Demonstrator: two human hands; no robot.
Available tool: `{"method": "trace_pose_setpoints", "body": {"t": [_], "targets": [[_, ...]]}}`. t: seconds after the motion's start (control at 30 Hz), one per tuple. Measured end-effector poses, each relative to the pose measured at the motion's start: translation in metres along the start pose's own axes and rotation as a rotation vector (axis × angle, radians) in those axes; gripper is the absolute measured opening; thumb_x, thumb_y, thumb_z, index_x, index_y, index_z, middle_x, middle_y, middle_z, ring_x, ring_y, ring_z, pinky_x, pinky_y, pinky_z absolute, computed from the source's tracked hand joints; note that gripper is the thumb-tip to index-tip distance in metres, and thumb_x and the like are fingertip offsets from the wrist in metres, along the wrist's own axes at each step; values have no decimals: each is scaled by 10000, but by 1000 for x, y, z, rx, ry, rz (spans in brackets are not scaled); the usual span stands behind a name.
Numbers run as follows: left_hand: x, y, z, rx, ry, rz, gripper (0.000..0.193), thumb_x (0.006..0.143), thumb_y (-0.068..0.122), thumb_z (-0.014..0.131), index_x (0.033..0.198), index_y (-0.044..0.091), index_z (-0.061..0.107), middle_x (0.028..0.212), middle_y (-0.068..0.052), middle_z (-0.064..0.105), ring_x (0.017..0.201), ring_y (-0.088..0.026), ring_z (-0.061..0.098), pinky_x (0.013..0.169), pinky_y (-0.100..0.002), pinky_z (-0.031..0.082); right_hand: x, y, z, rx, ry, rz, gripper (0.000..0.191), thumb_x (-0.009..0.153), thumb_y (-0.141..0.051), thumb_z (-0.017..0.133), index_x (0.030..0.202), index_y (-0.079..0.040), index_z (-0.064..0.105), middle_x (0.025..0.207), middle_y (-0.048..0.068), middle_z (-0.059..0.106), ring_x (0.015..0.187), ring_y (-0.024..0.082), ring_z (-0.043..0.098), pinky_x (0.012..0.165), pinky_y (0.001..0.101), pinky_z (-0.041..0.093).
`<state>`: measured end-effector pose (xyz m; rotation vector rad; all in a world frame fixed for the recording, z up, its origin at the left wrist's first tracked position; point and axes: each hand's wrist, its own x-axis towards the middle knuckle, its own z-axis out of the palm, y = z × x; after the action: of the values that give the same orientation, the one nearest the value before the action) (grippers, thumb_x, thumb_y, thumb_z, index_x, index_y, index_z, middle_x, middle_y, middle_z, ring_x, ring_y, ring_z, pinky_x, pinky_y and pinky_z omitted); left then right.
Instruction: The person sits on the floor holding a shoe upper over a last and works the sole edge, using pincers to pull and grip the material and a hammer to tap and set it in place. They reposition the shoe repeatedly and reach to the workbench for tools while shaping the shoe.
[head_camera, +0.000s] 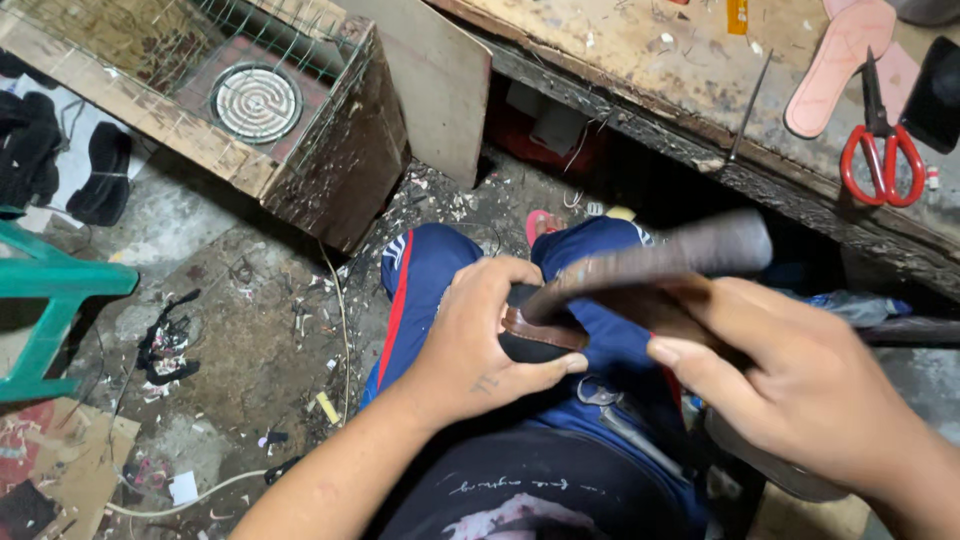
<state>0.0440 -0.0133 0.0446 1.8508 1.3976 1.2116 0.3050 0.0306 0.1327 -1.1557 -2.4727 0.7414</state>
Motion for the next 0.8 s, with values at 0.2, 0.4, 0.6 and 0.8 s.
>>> {"method": "trace_pose_setpoints", "body": {"t": [0.2,0.4,0.6,0.8], "targets": [[25,3,-3,-206,-59,-425,685,613,418,898,1129,107,573,973,-81,690,866,-242,721,796,-352,578,-12,7,14,402,380,44,378,933,-84,676,1295,-9,600,1121,76,718,996,110,678,912,275,538],[31,-20,0,-52,10,-75,708,691,330,902,1240,69,539,1098,-134,658,1022,-305,664,902,-408,531,-22,33,55,536,283,91,407,886,-51,695,1270,72,634,1138,112,729,1003,155,675,917,280,525],[37,-51,37,205,-41,81,779,632,347,936,1257,63,566,1118,-131,656,1060,-360,620,898,-472,454,-20,67,62,536,442,447,602,948,-119,661,1529,-79,508,1028,45,664,762,82,609,690,250,536],[33,-56,71,367,-134,73,758,627,331,919,1241,45,580,1080,-105,650,1002,-316,613,857,-463,431,-30,104,64,855,519,729,658,958,-168,606,1590,-227,431,917,55,677,661,89,621,607,266,547]]}}
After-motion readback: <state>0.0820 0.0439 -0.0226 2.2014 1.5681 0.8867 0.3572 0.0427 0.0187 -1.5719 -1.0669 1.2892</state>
